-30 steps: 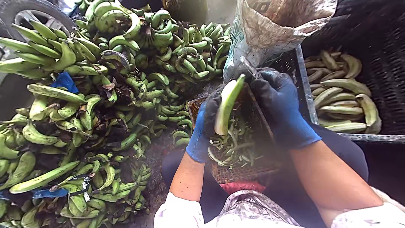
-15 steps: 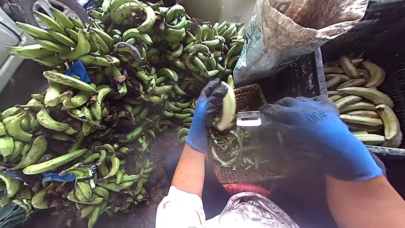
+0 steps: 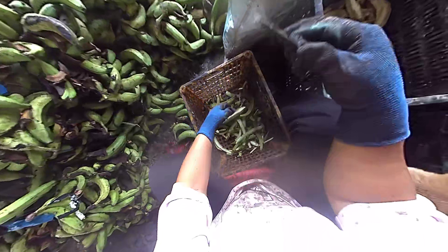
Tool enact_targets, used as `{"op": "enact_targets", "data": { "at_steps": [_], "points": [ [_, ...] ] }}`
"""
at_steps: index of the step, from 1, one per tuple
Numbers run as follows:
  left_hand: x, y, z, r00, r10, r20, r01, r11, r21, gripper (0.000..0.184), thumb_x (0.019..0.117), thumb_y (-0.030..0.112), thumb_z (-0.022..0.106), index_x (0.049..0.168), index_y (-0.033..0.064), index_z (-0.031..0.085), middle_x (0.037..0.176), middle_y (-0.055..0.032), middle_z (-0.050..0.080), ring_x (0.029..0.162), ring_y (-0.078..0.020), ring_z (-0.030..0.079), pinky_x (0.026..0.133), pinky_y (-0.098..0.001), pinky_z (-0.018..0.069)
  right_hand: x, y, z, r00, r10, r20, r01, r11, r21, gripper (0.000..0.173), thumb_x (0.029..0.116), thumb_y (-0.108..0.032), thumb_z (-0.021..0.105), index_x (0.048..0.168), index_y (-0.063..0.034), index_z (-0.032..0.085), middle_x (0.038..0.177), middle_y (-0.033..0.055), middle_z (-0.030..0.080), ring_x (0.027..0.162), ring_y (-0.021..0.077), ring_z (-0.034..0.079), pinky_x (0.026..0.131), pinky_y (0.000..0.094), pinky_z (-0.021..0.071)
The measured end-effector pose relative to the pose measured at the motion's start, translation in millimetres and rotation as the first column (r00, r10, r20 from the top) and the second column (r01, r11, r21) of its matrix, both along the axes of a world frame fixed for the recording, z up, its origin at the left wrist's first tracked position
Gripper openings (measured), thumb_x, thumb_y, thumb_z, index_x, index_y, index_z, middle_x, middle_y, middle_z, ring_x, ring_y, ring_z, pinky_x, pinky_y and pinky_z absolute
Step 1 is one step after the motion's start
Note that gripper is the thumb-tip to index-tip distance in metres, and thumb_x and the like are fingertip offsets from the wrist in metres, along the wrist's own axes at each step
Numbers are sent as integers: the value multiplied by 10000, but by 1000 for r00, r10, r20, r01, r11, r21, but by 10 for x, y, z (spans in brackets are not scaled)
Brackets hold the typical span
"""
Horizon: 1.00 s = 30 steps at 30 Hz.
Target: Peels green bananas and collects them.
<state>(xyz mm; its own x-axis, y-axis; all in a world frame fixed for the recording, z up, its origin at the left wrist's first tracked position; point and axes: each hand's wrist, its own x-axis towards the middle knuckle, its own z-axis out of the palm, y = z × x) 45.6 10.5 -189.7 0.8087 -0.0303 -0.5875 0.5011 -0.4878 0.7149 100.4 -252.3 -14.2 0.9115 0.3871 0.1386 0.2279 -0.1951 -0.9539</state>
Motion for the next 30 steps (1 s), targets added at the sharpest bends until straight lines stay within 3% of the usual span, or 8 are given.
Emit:
{"op": "enact_targets", "data": {
  "at_steps": [4, 7, 11, 19, 22, 25, 28, 30],
  "points": [
    [-84, -242, -771, 999, 6, -46, 7, 964, 267, 379, 1010, 395, 570, 1244, 109, 653, 1166, -217, 677, 1090, -406, 646, 894, -653, 509, 23, -25, -13, 980, -80, -183, 147, 911, 386, 243, 1013, -157, 536, 1229, -106, 634, 1104, -25, 694, 890, 104, 695, 752, 276, 624],
    [17, -330, -1191, 998, -55, -38, 66, 892, 446, 450, 971, 348, 629, 1365, 133, 599, 1328, -234, 610, 1233, -459, 572, 946, -696, 473, 34, -235, -150, 980, -82, -182, 164, 854, 495, 306, 1105, -212, 412, 1336, -74, 557, 1239, 70, 663, 1040, 206, 693, 869, 367, 616],
    [128, -461, -1570, 971, -194, -142, 240, 809, 537, 629, 931, 397, 697, 1493, 188, 509, 1530, -178, 466, 1397, -426, 429, 1066, -665, 384, 106, -315, -191, 969, -71, -237, 202, 781, 592, 377, 1128, -264, 255, 1307, -66, 520, 1094, 76, 656, 908, 197, 706, 762, 341, 633],
    [244, -635, -1797, 989, 31, -143, 66, 779, 624, 561, 914, 385, 664, 1456, 301, 547, 1529, -163, 443, 1377, -419, 422, 1059, -641, 371, 153, -108, -97, 956, 59, -286, 157, 721, 675, 387, 1090, -394, 410, 1283, -109, 589, 1111, 46, 690, 943, 158, 708, 750, 302, 631],
    [38, -507, -1657, 994, 83, -72, -44, 900, 433, 565, 956, 280, 631, 1499, 207, 489, 1545, -171, 446, 1436, -396, 381, 1145, -618, 302, 179, -95, -90, 946, 125, -299, 140, 673, 726, 401, 1110, -401, 327, 1292, -128, 556, 1162, 68, 664, 986, 196, 701, 805, 337, 626],
    [-106, -315, -1630, 941, 335, 40, -333, 942, -48, 576, 926, 127, 711, 1450, 59, 481, 1353, -179, 609, 1223, -281, 602, 1034, -470, 503, 139, -82, -136, 944, 136, -299, 134, 671, 729, 421, 1125, -382, 249, 1286, -126, 542, 1069, 68, 676, 865, 174, 702, 707, 311, 620],
    [-184, -258, -1328, 765, 640, -75, -520, 544, -659, 325, 1005, 151, 570, 1321, 104, 513, 1100, -91, 651, 953, -188, 645, 842, -397, 559, 216, -74, -148, 937, 144, -317, 149, 659, 738, 436, 1120, -393, 217, 1253, -123, 533, 1070, 72, 676, 877, 192, 706, 693, 321, 631],
    [-168, -245, -959, 748, 631, -205, -413, 200, -889, 338, 1026, 399, 497, 1298, 211, 565, 1174, -52, 683, 1049, -222, 669, 881, -454, 571, 259, -60, -133, 928, 154, -338, 181, 607, 774, 471, 1126, -394, 177, 1256, -105, 526, 1062, 86, 655, 876, 201, 703, 676, 325, 633]
  ]
}}
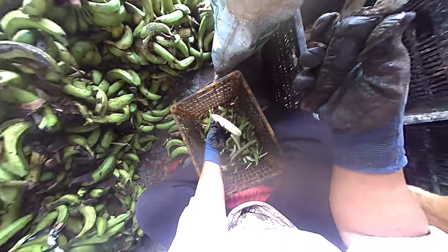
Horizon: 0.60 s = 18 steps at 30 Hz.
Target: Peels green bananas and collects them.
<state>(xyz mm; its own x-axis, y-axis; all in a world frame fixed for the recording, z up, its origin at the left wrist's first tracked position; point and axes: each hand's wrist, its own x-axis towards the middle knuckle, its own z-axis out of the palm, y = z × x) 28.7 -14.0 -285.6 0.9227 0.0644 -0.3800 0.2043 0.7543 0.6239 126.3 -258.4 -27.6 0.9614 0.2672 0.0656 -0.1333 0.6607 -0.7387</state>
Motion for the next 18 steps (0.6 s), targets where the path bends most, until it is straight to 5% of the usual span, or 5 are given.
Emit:
{"op": "enact_targets", "data": {
  "at_steps": [2, 7, 12, 14, 18],
  "points": [
    [127, -37, 403, 995, -4, 97, 17, 991, -129, 558, 977, 655, 473, 1346, 245, 556, 1246, -65, 674, 1114, -253, 661, 895, -489, 576, 9, 76, 19, 998, -46, -37, 47, 999, 21, 486, 1126, -423, 175, 1261, -122, 531, 1011, 66, 660, 836, 184, 700, 666, 317, 628],
    [291, -127, 1548, 986, -93, 137, 81, 993, 89, 490, 1031, 622, 397, 1243, 230, 600, 989, -17, 663, 825, -122, 651, 692, -311, 583, -132, 349, -89, 962, -111, 251, 199, 911, -360, 328, 1080, -298, 462, 1342, -112, 528, 1141, 11, 666, 1039, 151, 669, 938, 368, 586],
    [122, 194, 2354, 960, -52, 276, 15, 991, 134, 498, 1062, 578, 320, 1240, 219, 615, 1012, -11, 680, 852, -101, 665, 694, -283, 582, -319, 643, -277, 721, 176, 671, 560, 423, -713, 584, 984, -638, 484, 1334, -214, 684, 1338, 152, 629, 1197, 329, 606, 954, 617, 446],
    [25, 343, 2531, 955, -32, 296, -14, 988, 153, 502, 1069, 554, 316, 1285, 208, 610, 1049, -18, 680, 908, -112, 670, 768, -307, 589, -439, 740, -281, 591, 329, 737, 621, 398, -675, 567, 989, -659, 447, 1358, -288, 665, 1292, 145, 648, 1163, 339, 616, 937, 635, 421],
    [-256, 419, 2749, 974, 61, 220, -126, 947, 295, 414, 1070, 513, 376, 1202, 216, 632, 894, 8, 662, 718, -69, 635, 612, -241, 557, -576, 796, -225, 428, 476, 769, 636, 446, -630, 467, 993, -607, 506, 1360, -363, 660, 1199, 97, 701, 1124, 279, 639, 972, 585, 413]
  ]
}}
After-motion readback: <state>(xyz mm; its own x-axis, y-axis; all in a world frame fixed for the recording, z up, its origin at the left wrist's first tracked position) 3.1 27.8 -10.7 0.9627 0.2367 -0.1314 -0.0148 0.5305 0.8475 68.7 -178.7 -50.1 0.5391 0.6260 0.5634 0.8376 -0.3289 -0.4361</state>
